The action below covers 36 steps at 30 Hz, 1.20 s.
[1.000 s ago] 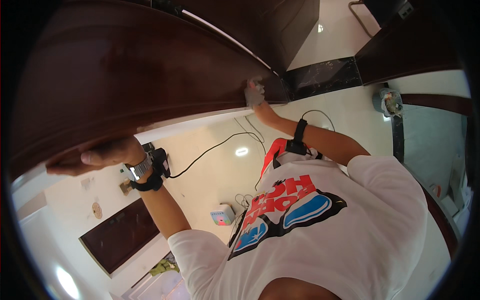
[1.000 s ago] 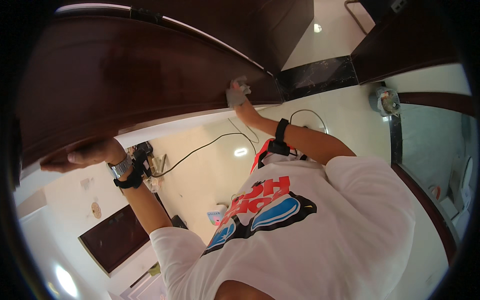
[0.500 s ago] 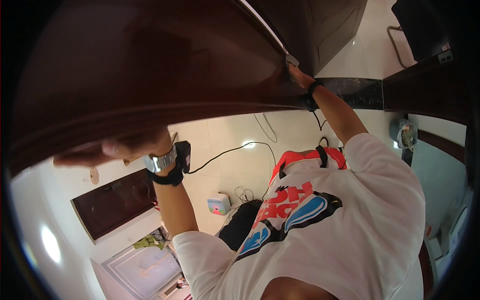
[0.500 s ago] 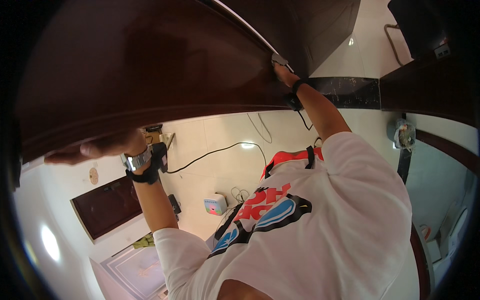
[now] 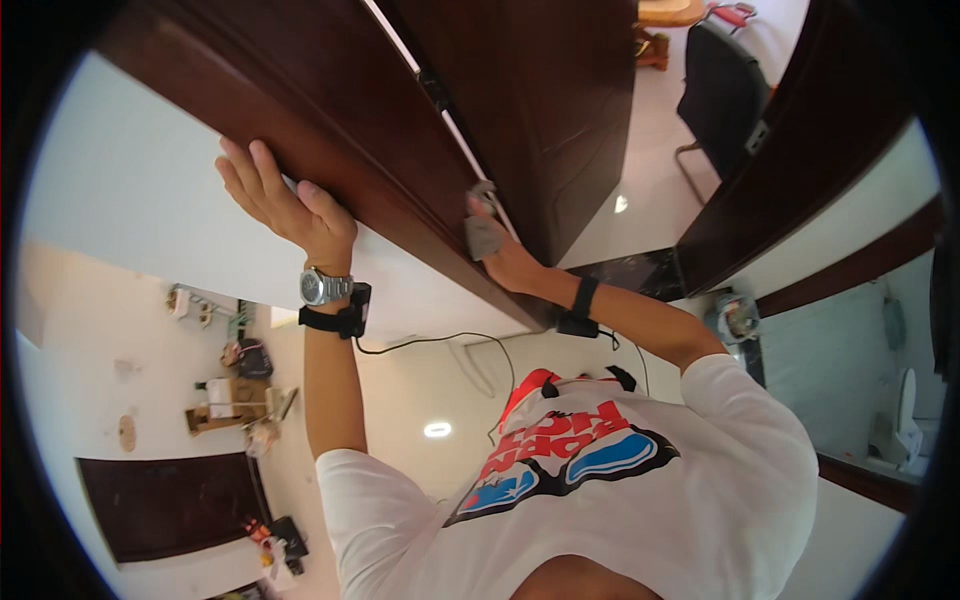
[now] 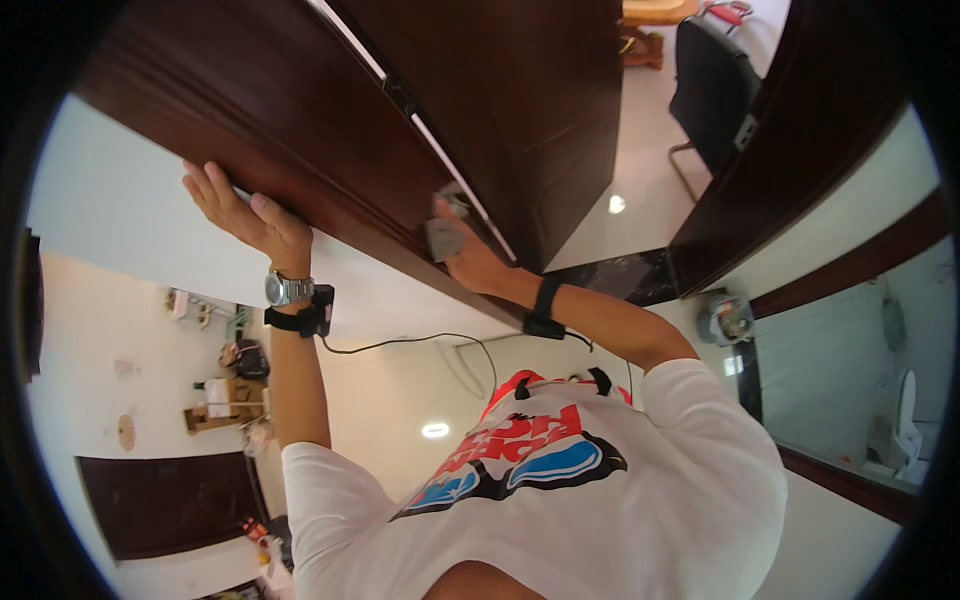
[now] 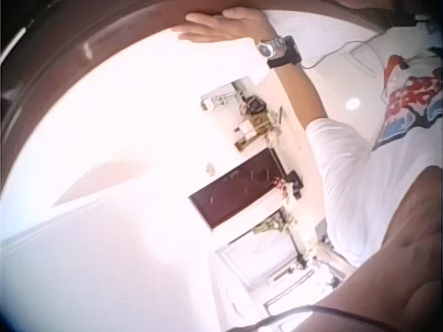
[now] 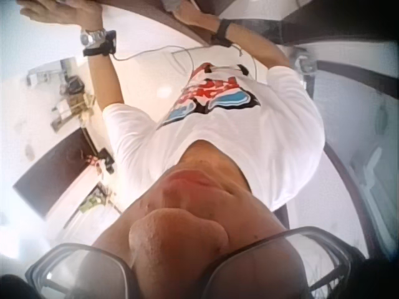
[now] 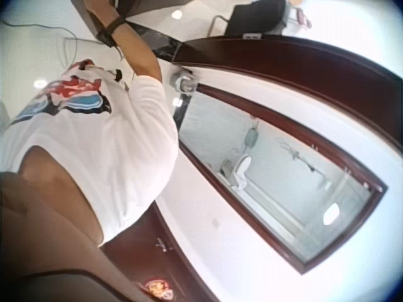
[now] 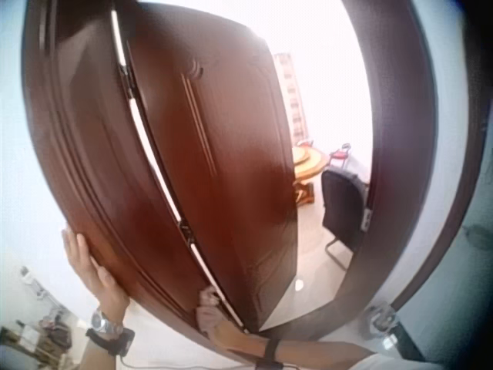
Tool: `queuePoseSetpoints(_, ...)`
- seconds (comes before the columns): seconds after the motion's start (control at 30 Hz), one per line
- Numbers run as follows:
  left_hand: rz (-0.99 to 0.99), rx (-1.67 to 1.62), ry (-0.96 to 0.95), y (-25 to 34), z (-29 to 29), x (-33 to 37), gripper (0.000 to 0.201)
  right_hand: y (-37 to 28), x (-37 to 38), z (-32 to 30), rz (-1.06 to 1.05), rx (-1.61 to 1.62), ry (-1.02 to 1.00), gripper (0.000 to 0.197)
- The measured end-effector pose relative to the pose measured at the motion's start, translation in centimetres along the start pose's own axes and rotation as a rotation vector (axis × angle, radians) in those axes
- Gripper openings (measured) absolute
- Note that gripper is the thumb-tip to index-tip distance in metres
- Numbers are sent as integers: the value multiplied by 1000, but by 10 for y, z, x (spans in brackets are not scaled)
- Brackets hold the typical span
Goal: The person wipes down a sliding glass door frame, applies a red paper sticker ornament onto the glass pane, wipes a solid wooden room door on both sides, and then wipes the top surface of a refrigerator with a cloth.
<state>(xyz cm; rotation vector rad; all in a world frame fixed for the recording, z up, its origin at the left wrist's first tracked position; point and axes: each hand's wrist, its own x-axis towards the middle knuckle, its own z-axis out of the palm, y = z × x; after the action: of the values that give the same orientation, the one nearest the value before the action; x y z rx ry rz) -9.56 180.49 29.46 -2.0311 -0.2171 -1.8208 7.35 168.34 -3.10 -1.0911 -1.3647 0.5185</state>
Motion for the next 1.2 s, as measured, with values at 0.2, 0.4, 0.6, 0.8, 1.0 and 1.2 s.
queuePoseSetpoints(0.2,2,-65,-29,15,7,16,60,-209,97,-55,-323,-252,193,63)
queuePoseSetpoints(0.4,56,-37,-96,14,14,11,63,-338,236,-129,-781,-542,151,44)
queuePoseSetpoints(0.6,68,25,-131,15,11,-5,65,-474,385,-154,-1029,-958,459,28)
queuePoseSetpoints(0.8,89,102,-186,1,-25,-2,65,-556,441,-141,-686,-431,190,53)
queuePoseSetpoints(1.0,115,21,-149,38,7,32,66,-441,338,-167,-986,-532,285,59)
queuePoseSetpoints(1.2,67,70,-144,22,-22,25,69,-204,113,-76,-455,-89,85,62)
